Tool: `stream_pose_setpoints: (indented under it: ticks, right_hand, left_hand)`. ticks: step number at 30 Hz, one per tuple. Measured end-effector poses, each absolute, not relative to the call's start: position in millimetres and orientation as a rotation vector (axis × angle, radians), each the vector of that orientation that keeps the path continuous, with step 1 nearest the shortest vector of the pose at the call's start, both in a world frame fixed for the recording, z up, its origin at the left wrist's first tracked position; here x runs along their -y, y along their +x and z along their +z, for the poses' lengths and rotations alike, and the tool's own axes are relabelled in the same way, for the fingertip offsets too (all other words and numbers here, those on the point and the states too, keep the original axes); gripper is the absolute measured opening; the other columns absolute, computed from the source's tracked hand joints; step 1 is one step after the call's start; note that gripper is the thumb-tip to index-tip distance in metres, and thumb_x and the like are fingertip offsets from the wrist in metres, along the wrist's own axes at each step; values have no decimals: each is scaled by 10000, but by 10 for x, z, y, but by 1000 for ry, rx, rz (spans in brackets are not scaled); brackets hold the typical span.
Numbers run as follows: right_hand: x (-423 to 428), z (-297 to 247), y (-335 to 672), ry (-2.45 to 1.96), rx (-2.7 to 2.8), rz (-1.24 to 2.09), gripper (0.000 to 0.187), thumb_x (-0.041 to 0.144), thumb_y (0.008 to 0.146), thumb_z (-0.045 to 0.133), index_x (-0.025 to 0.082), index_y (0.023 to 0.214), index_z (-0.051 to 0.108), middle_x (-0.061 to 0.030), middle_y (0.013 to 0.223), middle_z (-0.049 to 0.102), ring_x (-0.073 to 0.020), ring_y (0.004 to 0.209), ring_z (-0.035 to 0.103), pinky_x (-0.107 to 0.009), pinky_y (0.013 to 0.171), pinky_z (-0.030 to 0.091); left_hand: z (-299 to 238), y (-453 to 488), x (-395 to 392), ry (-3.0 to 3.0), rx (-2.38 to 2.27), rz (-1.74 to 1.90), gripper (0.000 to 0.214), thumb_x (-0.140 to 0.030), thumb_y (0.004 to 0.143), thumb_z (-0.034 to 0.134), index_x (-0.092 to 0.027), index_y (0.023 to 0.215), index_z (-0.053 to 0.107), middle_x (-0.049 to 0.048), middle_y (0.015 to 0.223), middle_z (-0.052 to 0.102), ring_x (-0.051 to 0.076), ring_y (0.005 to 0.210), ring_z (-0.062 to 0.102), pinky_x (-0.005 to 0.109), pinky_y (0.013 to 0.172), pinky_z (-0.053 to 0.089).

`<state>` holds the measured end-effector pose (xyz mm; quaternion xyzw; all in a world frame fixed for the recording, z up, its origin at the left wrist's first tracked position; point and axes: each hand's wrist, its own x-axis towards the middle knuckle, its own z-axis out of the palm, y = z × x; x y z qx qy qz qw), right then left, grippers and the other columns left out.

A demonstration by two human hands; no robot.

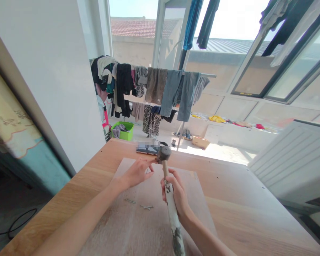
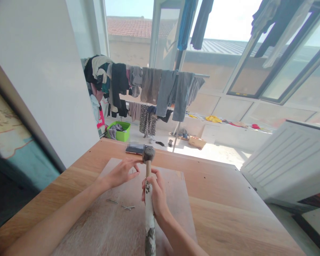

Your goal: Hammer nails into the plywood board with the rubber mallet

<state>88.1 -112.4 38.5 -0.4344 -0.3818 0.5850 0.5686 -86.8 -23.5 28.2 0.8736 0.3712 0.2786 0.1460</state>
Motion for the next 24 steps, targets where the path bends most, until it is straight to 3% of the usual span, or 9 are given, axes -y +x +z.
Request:
stream_pose_setpoints:
  ticks: [5,10,17,24]
  right_hand:
    - [1249,354,984,-1049,956,1375,393,460,781,629,223,1055,476,90,567,578,-74,323,439,-162,297,353]
    - [1315,166,1026,-1032,1025,1467,515,545,770,673,213,1095,450,94,540,570,-78,291,438,-160,281,326]
    - [1326,173,1005,-1039,1052,1513,534,538,766,693,226,1110,431,103,553,574,-74,308,438,-159,287,338]
    - [1327,169,1007,-1048,1036,1525,516,511,767,679,225,1115,428,96,557,583,-87,323,455,-171,292,354]
  left_hand:
    - [222,-878,235,2489,-1103,867,549,-116,824,687,-226,1311,457,-16,894,759,223,1000,688,372,954,440]
    - [258,-853,244,2462,-1043,851,596,-69,815,663,-233,1344,443,-25,914,750,200,922,723,346,908,461]
    - [303,-856,247,2439,-1020,836,703,23,747,633,-255,1371,467,35,1240,703,193,939,725,334,898,482]
    - [263,-876,241,2403,-1023,816,734,-15,774,614,-254,1440,416,3,1087,758,185,920,737,328,927,474]
